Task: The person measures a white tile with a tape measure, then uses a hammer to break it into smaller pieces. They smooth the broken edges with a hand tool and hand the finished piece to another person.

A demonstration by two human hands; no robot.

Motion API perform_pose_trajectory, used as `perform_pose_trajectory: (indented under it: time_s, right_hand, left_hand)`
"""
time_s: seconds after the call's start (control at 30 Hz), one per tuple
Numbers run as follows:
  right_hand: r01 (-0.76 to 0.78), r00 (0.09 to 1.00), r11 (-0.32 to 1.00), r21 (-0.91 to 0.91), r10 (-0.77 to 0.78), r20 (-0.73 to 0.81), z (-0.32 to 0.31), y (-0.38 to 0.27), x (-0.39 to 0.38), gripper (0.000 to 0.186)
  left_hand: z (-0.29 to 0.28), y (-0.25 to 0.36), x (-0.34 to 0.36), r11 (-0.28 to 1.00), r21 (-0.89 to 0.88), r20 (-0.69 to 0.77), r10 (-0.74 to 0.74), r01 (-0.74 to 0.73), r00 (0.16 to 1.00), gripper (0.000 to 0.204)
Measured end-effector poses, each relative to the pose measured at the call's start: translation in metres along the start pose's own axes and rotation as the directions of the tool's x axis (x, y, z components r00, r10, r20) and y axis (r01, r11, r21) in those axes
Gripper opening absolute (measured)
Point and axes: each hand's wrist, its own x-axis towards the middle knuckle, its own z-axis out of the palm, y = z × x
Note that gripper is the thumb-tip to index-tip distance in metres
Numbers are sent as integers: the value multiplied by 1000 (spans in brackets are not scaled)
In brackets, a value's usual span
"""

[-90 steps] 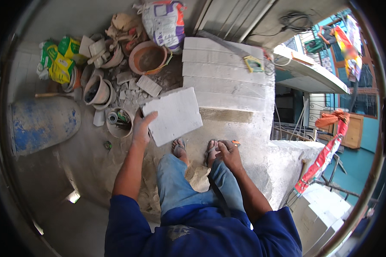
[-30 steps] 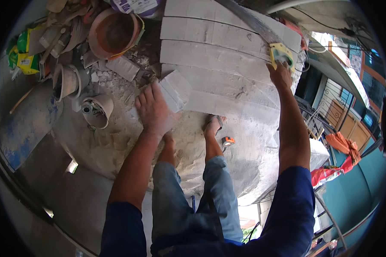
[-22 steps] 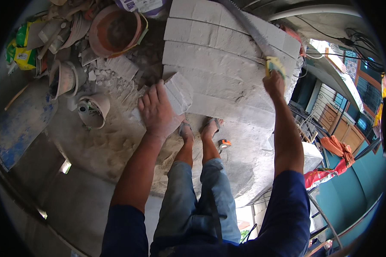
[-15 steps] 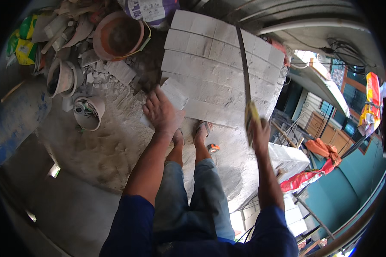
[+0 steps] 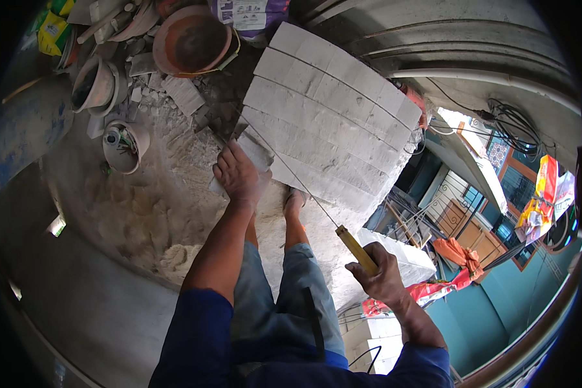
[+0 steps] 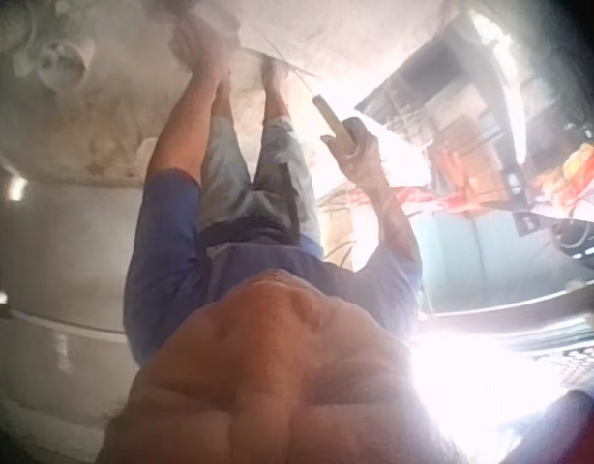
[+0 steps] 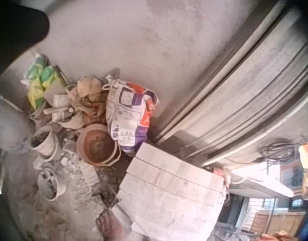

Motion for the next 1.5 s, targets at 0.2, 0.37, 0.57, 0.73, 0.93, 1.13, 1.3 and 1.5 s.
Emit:
perform_pose_trajectory:
  time_s: [0.2, 0.37, 0.57, 0.73, 0.93, 1.13, 1.3, 1.5]
  right_hand:
    - [77, 994, 995, -62, -72, 80, -33, -21, 5, 34]
    - [-24, 992, 987, -162, 43, 115, -51, -40, 2, 35]
    - [35, 988, 992, -122, -16, 150, -59, -49, 7, 29]
    - [204, 973, 974, -95, -191, 128, -21, -17, 78, 27]
    - [278, 955, 958, -65, -268, 123, -2, -25, 131, 27]
    - [201, 963, 977, -68, -185, 195, -31, -10, 85, 24]
    - [250, 954, 967, -47, -238, 180, 35, -19, 210, 31]
    - [259, 950, 958, -121, -229, 212, -7, -28, 145, 27]
  left_hand:
    - [7, -4, 0, 1000, -5, -15, -6, 5, 1000, 115]
    - [14, -9, 0, 999, 34, -74, 45, -42, 996, 115]
    - [23, -15, 1, 998, 18, -110, 60, -59, 992, 115]
    - [21, -13, 1, 998, 5, -104, 64, -63, 993, 116]
    - [11, -4, 0, 1000, 27, -30, -6, 7, 1000, 114]
    - [11, -5, 3, 999, 36, -113, 25, -21, 993, 110]
    - [12, -1, 10, 999, 30, -100, 32, -30, 994, 113]
    - [14, -11, -6, 1000, 7, -106, 19, -18, 994, 116]
